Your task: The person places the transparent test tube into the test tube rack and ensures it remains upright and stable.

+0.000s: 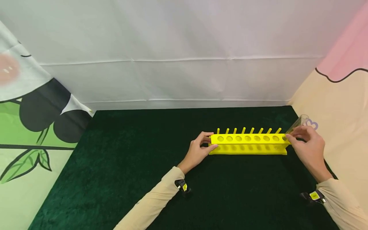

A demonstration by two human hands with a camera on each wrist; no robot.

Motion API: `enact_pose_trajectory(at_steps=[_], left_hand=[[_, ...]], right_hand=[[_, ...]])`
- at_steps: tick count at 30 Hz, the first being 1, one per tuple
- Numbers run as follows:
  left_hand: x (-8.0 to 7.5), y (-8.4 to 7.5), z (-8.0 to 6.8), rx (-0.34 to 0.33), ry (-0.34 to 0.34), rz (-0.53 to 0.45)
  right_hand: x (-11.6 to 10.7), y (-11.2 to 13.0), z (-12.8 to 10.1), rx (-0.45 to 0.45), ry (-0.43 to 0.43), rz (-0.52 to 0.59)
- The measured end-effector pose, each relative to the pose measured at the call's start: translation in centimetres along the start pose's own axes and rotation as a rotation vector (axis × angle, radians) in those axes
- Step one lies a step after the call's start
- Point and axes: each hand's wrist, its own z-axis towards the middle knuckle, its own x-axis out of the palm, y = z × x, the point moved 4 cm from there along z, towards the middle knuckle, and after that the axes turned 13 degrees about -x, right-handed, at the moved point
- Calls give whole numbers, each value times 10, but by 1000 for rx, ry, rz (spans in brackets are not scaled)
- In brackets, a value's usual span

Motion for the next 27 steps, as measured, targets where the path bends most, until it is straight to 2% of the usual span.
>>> enact_pose_trajectory(at_steps=[12,20,27], left_hand=[[-4,-6,-6,-33,10,-4],[-12,-14,-15,-27,48,7],[-22,-23,-26,-11,-14,138]], right_hand=[[-7,13,1,18,27,-26],[-11,22,-2,16,18,-28],[-16,30,-9,15,60,-50]])
